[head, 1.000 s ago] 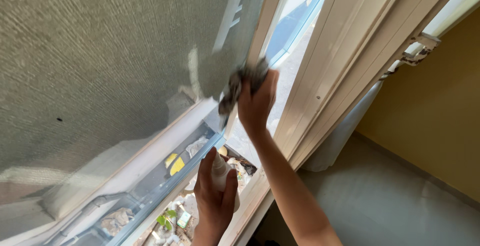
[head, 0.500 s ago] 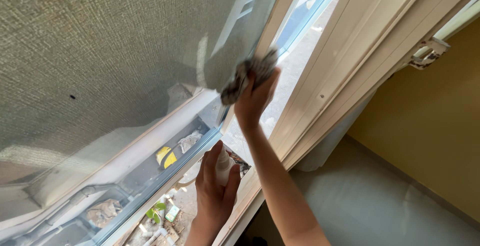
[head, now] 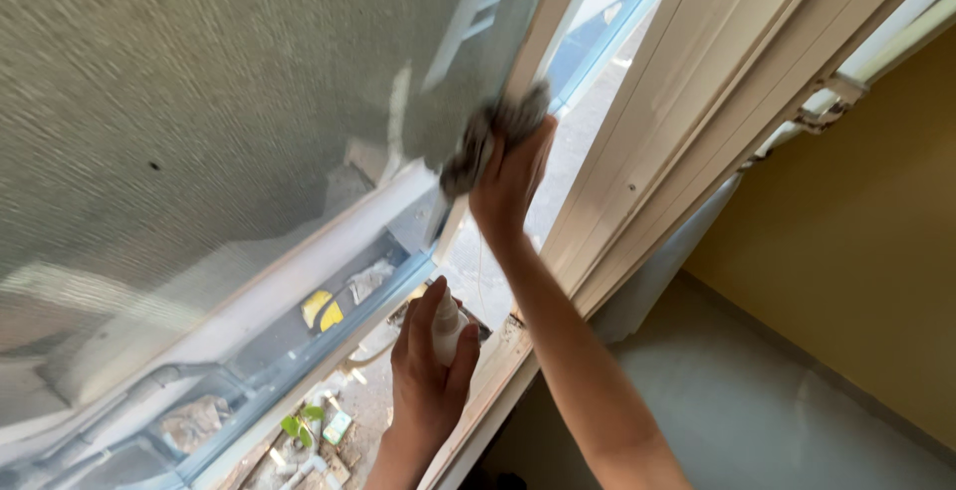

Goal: The person sprays a cleaning solution onto the white window frame and wipes it with a cloth. They clean the vertical side, the bottom sill, and the upper frame sections, moving the cloth along the surfaces to remove dirt.

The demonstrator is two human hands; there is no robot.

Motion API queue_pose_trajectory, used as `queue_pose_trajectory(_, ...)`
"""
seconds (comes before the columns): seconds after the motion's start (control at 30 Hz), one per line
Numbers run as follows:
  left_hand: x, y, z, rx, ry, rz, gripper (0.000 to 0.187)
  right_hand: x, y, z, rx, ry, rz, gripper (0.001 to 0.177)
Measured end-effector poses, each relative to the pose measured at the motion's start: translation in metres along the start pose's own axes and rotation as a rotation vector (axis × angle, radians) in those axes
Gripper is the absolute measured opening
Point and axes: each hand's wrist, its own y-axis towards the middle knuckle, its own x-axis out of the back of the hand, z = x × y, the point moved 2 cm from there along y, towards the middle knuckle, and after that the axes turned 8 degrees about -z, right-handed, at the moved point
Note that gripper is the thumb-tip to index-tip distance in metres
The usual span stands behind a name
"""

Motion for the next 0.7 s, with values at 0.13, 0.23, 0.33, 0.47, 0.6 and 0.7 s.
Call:
queue_pose_trajectory(0.13, 0.001, 0.000, 0.000, 0.020, 0.033, 0.000, 0.055, -0.003, 0.066, 0.022, 0.047, 0.112, -0.055, 0.031)
queue_pose_trajectory(0.23, 0.003, 0.004, 0.005, 0.019, 0.066, -0.018, 0.055, -0.008, 0.055, 0.019, -0.017, 0.118, -0.101, 0.041)
queue_pose_trajectory(0.33, 0.007, 0.007, 0.013, -0.027, 0.102, -0.049, 0.055, -0.014, 0.003, -0.011, -0.106, 0.117, -0.104, 0.051)
queue_pose_trajectory(0.47, 0.017, 0.011, 0.026, 0.007, 0.112, -0.070, 0.055, -0.016, -0.110, -0.054, -0.040, -0.116, 0.017, 0.064)
queue_pose_trajectory(0.6, 0.022, 0.016, 0.038, 0.047, 0.097, -0.073, 0.055, -0.013, -0.214, -0.094, -0.432, -0.216, 0.287, 0.038)
queue_pose_trajectory(0.7, 0.024, 0.017, 0.040, -0.017, 0.144, -0.096, 0.055, -0.010, -0.263, -0.116, -0.553, -0.291, 0.516, 0.035)
